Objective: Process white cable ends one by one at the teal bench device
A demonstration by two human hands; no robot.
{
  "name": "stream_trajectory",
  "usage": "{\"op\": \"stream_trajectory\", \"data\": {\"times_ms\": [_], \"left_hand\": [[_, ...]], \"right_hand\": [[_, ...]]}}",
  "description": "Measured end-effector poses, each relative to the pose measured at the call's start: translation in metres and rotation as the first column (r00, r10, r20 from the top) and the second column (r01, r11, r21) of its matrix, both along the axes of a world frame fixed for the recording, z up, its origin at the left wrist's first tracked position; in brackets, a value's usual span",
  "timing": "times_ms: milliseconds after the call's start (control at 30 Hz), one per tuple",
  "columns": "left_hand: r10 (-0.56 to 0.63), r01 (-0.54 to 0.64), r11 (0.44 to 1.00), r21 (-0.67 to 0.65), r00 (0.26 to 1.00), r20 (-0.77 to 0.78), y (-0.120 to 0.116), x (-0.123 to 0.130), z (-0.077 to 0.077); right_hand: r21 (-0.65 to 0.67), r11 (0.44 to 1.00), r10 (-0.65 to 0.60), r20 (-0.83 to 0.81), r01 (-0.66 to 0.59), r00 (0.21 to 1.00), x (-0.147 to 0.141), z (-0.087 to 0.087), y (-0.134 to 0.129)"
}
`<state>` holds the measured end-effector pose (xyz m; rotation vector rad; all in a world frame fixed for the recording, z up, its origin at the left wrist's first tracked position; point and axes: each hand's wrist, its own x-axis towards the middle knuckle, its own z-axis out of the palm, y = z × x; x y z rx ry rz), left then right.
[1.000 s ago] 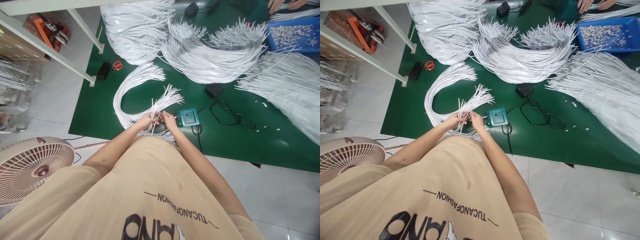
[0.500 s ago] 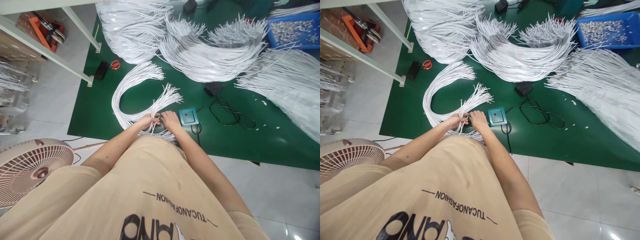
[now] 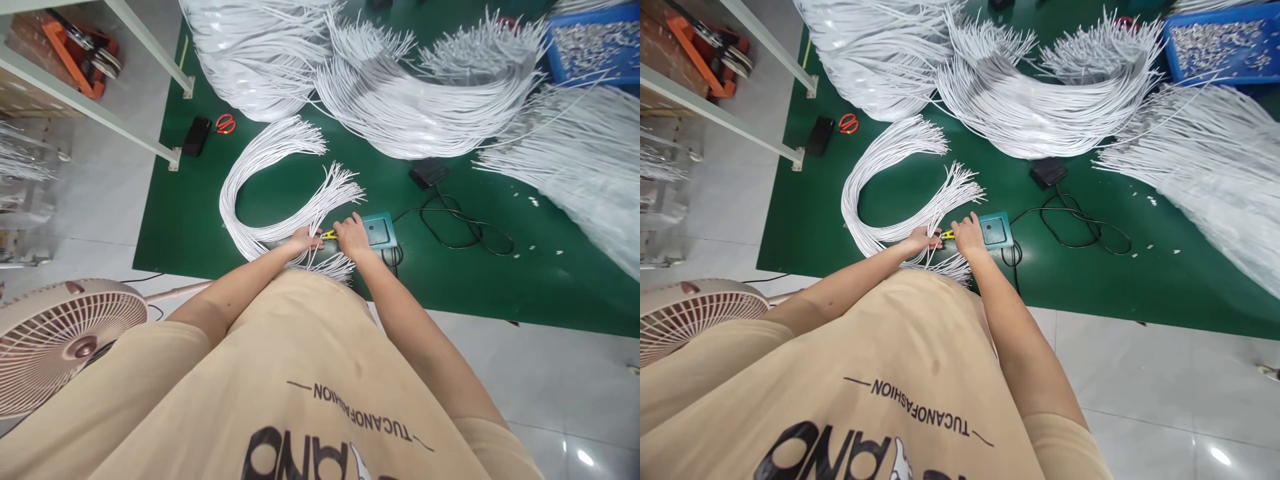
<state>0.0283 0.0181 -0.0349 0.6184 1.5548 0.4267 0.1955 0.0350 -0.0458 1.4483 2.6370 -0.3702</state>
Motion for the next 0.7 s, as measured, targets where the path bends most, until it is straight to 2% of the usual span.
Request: {"op": "stream_trajectory", "data": {"times_ms": [333, 567, 633, 700], "left_hand": [[0.056, -0.055, 0.998, 0.021, 0.997, -0.049, -0.002, 0.001, -0.011], [0.083, -0.083, 0.996, 0.034, 0.996, -0.01, -0.004, 0.0, -0.021], [0.087, -0.087, 0.996, 0.023, 0.996, 0.003, -0.004, -0.001, -0.021], [0.083, -0.083, 0.996, 0.013, 0.997, 0.01, -0.003, -0.001, -0.021]], "right_hand": [[-0.004, 1.0, -0.016, -0.023, 0.016, 1.0, 0.0, -0.004, 0.002], [-0.047, 0.999, -0.025, -0.073, 0.021, 0.997, -0.001, -0.005, 0.002], [-0.005, 0.996, -0.09, -0.116, 0.09, 0.989, 0.002, -0.004, -0.001], [0.073, 0.97, -0.219, -0.143, 0.231, 0.965, 0.008, -0.004, -0.006]]}}
